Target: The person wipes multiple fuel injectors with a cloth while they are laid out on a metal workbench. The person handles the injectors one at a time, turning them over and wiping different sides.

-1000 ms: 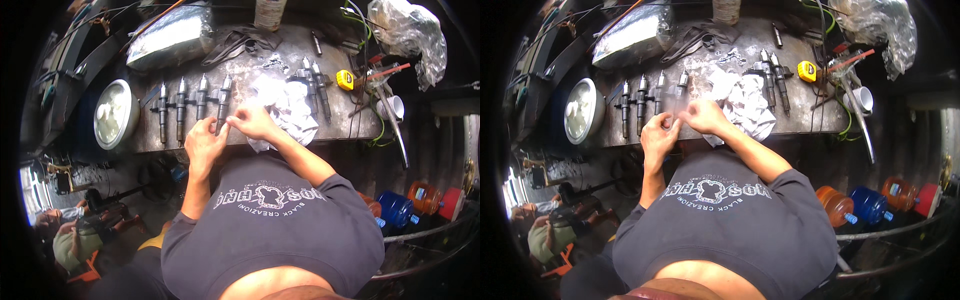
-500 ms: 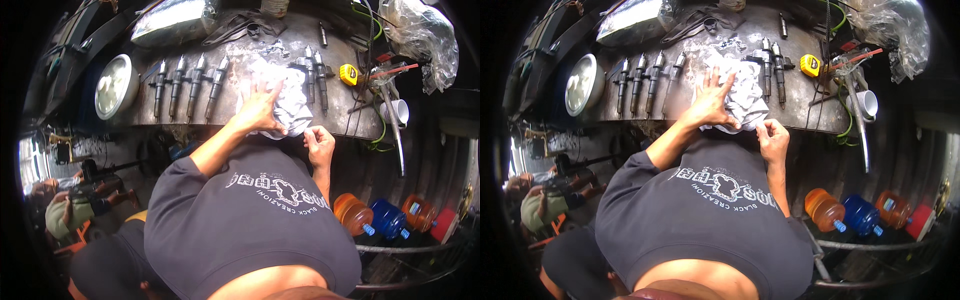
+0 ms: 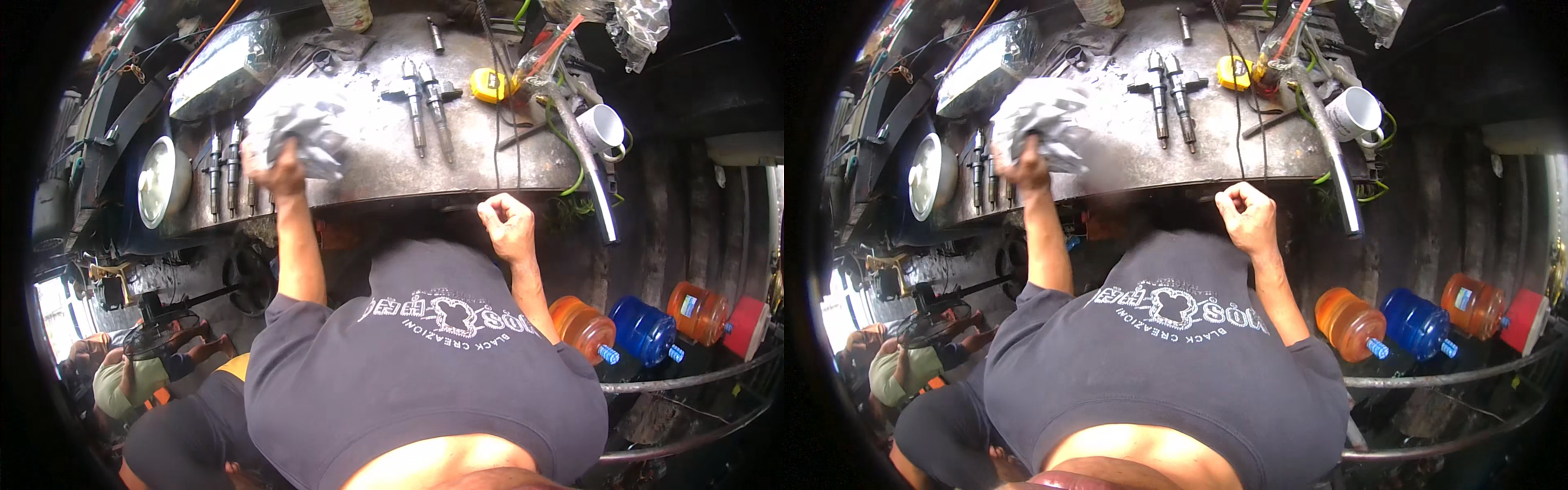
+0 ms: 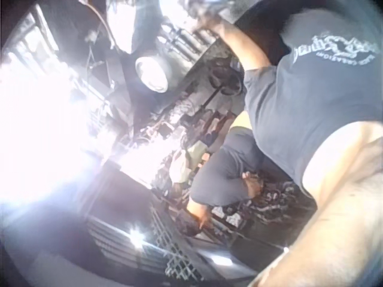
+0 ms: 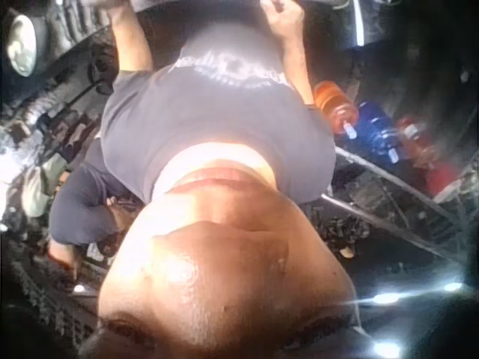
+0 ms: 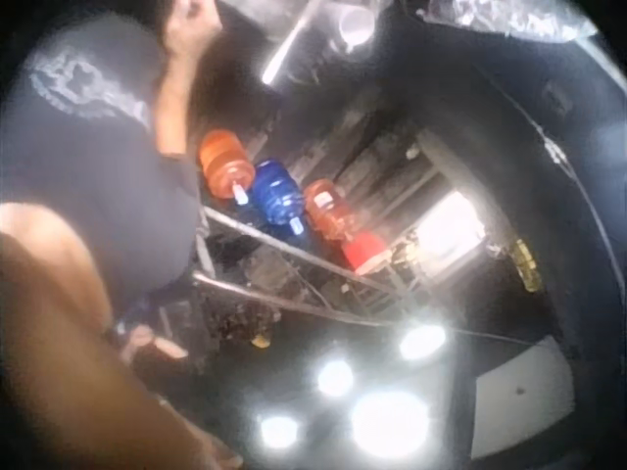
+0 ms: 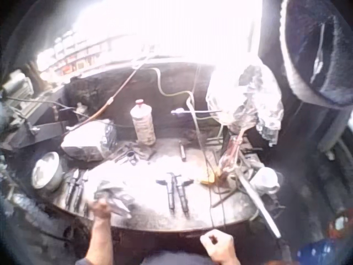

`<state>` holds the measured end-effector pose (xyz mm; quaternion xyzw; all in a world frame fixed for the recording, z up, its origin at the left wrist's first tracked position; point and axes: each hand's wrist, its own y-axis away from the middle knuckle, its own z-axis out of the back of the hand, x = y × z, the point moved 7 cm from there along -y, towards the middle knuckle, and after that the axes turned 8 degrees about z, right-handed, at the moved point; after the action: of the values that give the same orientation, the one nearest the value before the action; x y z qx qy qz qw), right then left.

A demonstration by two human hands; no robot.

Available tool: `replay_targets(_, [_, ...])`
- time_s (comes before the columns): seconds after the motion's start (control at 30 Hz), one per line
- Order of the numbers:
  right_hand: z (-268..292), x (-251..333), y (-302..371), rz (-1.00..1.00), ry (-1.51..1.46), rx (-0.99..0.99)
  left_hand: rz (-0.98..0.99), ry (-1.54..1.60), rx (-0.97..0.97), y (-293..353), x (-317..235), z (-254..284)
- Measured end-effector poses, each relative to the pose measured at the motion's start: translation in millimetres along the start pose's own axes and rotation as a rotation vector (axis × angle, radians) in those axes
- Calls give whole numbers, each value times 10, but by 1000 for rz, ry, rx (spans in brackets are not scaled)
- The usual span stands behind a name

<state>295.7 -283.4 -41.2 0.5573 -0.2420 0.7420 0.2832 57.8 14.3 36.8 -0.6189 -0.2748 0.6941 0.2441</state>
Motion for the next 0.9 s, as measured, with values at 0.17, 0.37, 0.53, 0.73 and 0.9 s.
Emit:
replay_targets(0.17, [-6, -198, 54, 24, 62, 93, -163, -325, -159, -157, -642, 201])
replay_targets(0.37, [-197, -118, -153, 14, 114, 162, 30, -465, 416, 389, 113, -344])
replay_targets(0.53, [-324, 198, -354, 74, 170, 100, 124, -376, 708, 497, -95, -465])
replay_targets(0.73, [-691, 439, -671, 154, 599, 21, 345, -424, 914, 247, 63, -451])
replay_targets(0.9, [-1069, 855, -783, 243, 375, 171, 434, 138, 1107, -183, -381, -354])
